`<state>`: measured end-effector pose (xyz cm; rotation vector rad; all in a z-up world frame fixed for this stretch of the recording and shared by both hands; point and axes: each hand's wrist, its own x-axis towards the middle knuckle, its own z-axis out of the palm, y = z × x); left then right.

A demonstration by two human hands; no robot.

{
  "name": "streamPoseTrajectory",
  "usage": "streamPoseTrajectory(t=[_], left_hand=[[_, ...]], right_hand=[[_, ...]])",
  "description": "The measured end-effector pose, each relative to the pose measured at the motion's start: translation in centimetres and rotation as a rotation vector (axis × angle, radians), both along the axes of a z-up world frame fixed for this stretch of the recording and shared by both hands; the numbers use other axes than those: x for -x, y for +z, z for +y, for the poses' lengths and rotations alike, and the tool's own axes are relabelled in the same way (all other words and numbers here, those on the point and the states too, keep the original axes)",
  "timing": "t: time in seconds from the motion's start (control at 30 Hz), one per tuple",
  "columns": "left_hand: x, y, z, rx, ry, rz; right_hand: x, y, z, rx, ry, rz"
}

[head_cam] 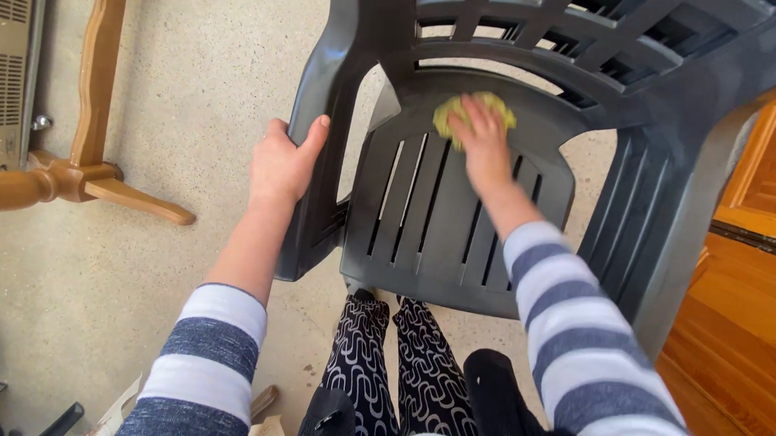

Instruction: The person wipes a black plastic chair with a yellow cloth, cleaning the backrest, seat, and armrests. They repeatedly reposition the chair to access different areas and then place it next to another similar chair.

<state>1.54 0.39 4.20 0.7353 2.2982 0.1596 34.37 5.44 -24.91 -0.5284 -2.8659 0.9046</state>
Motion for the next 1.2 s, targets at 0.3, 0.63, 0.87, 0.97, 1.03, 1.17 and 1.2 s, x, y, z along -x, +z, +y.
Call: streamPoseTrajectory(t=[0.3, 0.63, 0.87, 0.97, 1.03, 1.17, 1.2], left_hand=[[0.8, -0.9, 0.1, -0.017, -0.022, -0.004], [1.2, -2.3, -0.4, -0.07, -0.047, 0.024], [1.8, -2.9, -0.6, -0.116, -0.07, 0.028], [1.9, -3.6, -0.5, -0.105, -0.094, 0.069], [1.7, -3.6, -0.5, -0.112, -0.096, 0.059], [1.2, -2.6, -0.5, -0.163, -0.081, 0.033], [1.2, -2.5, -0.6, -0.162, -0.089, 0.035]], right_hand=[[-6.2, 8.2, -23.5, 0.071, -0.151, -0.183], [-10.7, 0.3, 1.6, -0.319, -0.601, -0.34], [-11.4, 5.7, -8.3, -0.151, -0.946, -0.258], [-12.1, 7.0, -18.3, -0.319, -0.879, -0.456], [-13.1, 5.5, -24.3, -0.239, -1.001, -0.386], [-4.5, 10.5, -29.3, 0.106, -1.587, 0.0], [-0.9, 10.6, -29.5, 0.109, -1.594, 0.002]])
